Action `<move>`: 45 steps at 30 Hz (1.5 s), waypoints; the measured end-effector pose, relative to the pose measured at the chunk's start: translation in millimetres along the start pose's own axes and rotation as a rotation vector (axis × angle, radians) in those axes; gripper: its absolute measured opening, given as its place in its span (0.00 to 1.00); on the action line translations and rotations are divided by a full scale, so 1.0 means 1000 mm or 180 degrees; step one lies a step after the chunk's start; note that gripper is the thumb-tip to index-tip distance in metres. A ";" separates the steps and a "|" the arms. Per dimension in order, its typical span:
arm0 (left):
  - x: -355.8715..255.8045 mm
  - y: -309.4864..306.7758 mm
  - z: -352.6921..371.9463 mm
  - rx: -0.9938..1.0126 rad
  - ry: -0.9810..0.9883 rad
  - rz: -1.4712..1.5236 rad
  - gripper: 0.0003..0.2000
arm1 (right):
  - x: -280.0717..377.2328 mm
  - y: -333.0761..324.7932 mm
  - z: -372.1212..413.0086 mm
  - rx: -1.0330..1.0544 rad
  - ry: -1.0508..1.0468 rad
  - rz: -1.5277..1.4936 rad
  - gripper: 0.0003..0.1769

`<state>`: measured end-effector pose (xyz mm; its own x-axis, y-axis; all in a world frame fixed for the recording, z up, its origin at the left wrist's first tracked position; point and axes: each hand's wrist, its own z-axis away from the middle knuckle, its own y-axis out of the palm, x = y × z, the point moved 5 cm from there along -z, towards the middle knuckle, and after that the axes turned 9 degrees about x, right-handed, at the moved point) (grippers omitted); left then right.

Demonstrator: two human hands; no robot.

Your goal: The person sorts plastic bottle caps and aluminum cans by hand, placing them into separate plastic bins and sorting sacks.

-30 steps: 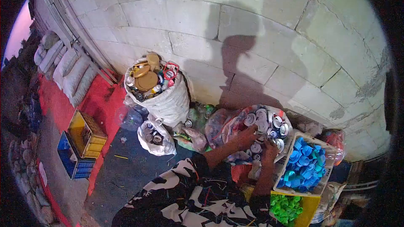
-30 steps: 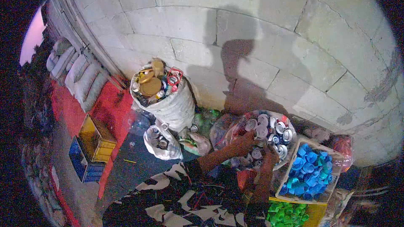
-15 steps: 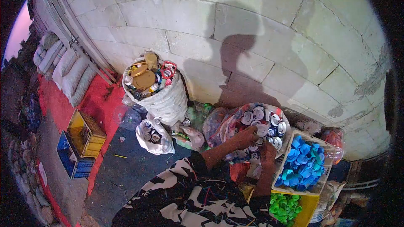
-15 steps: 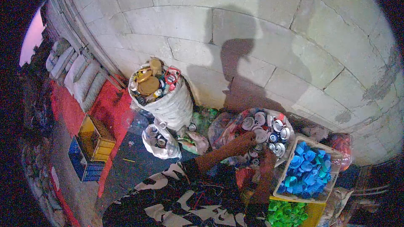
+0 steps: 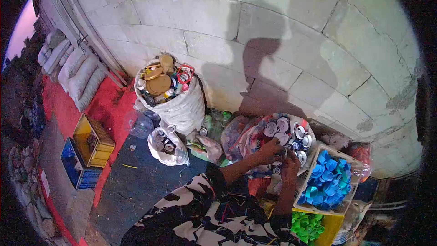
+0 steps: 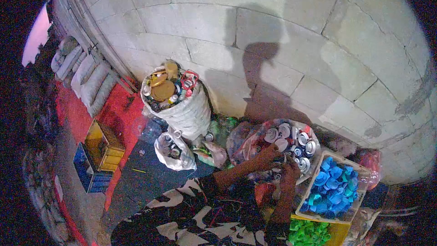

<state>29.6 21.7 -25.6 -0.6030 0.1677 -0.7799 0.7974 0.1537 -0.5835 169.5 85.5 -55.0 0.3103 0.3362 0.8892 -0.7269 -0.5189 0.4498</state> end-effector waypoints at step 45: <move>0.026 -0.008 -0.024 -0.0286 -0.1352 0.1961 0.22 | 0.037 0.031 0.008 -0.0263 -0.0546 -0.2317 0.26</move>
<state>6.9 48.1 -35.6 0.0265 -0.1380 -0.9901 0.9718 0.2356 -0.0068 163.3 75.4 -7.1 0.8163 0.4410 0.3732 -0.3433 -0.1493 0.9273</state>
